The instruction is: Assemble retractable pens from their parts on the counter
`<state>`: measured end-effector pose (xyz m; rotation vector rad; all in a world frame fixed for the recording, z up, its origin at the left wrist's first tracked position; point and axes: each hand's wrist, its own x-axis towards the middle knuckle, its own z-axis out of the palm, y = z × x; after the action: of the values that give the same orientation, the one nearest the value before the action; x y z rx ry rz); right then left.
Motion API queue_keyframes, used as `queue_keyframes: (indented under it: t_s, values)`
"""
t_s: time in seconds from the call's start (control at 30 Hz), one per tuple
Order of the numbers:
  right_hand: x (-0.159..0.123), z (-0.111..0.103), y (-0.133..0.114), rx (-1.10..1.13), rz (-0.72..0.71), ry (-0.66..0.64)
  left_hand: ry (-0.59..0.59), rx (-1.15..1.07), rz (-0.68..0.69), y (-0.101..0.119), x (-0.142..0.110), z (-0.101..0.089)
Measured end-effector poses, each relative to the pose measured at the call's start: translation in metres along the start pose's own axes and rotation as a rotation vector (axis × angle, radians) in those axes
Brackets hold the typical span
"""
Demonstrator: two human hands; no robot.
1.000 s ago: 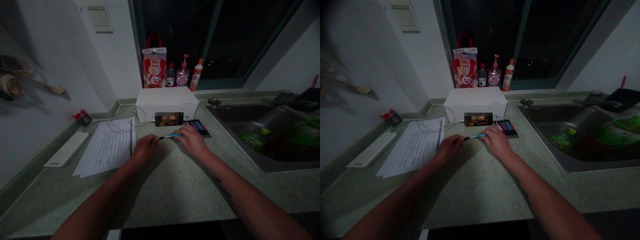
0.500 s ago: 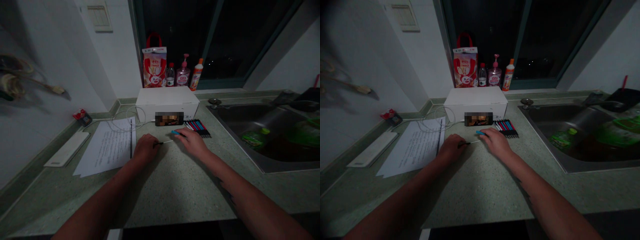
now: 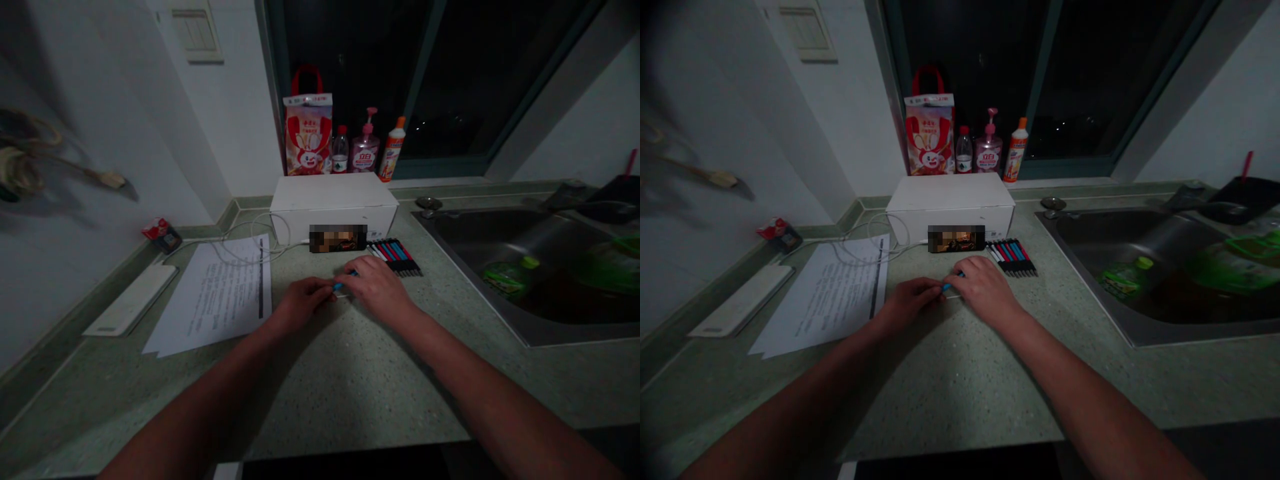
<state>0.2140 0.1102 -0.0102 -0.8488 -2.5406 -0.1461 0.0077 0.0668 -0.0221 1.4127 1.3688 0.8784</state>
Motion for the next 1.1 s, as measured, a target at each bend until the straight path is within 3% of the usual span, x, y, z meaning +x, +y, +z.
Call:
queue_keyframes:
  t_s: [0.13,0.37,0.5,0.6,0.7,0.87,1.1]
  values:
    - [-0.002,0.001,0.003,-0.006,0.054,-0.038,0.057,-0.046,-0.013,-0.002,0.002,-0.002]
    - [-0.001,0.001,0.002,-0.028,0.038,-0.041,0.047,-0.052,-0.036,0.001,0.000,-0.001]
    - [-0.001,0.001,0.003,0.028,0.116,-0.091,0.118,0.006,-0.046,0.000,0.001,-0.004]
    - [-0.002,0.002,0.004,0.105,0.257,-0.130,0.148,0.150,0.018,-0.002,0.000,-0.004]
    - [-0.002,0.003,0.003,0.228,0.332,-0.171,0.065,0.420,0.152,-0.004,-0.004,-0.001]
    - [-0.003,0.000,0.003,0.335,0.226,-0.238,-0.080,0.760,0.286,-0.002,-0.011,0.006]
    - [-0.004,-0.007,0.010,0.375,0.203,-0.345,-0.093,0.855,0.285,-0.004,-0.009,0.004]
